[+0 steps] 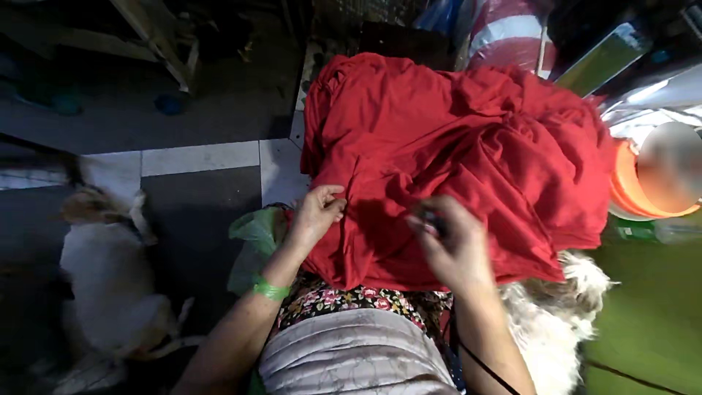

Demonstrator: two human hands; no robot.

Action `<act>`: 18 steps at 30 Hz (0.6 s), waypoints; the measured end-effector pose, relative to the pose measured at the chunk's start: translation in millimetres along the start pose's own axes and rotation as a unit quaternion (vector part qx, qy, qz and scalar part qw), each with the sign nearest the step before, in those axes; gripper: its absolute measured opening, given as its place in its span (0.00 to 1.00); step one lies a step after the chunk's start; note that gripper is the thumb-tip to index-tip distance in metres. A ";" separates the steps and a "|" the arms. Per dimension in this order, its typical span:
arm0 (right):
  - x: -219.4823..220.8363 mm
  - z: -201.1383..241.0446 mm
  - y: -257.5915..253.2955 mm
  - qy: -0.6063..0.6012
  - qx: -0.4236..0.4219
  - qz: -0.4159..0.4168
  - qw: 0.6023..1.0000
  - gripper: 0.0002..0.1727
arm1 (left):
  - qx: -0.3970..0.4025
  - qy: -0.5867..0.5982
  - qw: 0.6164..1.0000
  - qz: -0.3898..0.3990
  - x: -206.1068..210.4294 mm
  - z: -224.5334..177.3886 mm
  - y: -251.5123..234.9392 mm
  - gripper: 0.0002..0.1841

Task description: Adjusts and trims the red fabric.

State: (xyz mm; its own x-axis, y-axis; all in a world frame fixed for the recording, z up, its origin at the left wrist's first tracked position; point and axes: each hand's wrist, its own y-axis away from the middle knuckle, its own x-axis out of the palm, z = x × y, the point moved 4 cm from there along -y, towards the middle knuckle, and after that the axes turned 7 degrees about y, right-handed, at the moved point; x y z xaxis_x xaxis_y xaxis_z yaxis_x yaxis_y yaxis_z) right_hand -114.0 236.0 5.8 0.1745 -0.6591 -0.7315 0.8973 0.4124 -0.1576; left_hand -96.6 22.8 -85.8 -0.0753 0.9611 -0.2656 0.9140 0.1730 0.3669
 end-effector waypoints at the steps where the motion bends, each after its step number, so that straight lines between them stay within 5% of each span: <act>1: 22.3 1.8 -17.0 0.004 -0.009 0.014 1.000 0.10 | -0.020 0.001 1.000 0.006 1.8 -1.0 -0.1 0.14; 6: 92.2 -26.8 -52.9 -0.056 0.081 0.067 0.993 0.14 | -0.033 0.095 0.995 0.022 9.5 -0.3 -1.3 0.09; 9: 94.3 -39.5 -49.4 -0.067 0.145 0.084 0.984 0.20 | -0.015 0.091 0.995 0.033 18.8 -1.6 -1.5 0.12; 13: 87.1 -42.0 -49.0 -0.085 0.197 0.119 0.969 0.12 | -0.022 0.098 0.993 0.068 25.9 -5.5 1.0 0.16; 18: 53.8 -25.6 -21.0 -0.096 0.084 -0.004 0.992 0.11 | 0.027 0.071 0.992 0.105 32.7 -19.7 8.7 0.16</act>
State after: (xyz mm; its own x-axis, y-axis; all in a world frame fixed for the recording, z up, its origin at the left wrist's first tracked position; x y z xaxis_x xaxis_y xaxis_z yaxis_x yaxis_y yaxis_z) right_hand -133.8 208.0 -47.2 0.2260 -0.7762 -0.5885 0.9513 0.3060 -0.0383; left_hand -98.9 60.0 -73.7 0.0665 0.9961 -0.0585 0.9355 -0.0418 0.3508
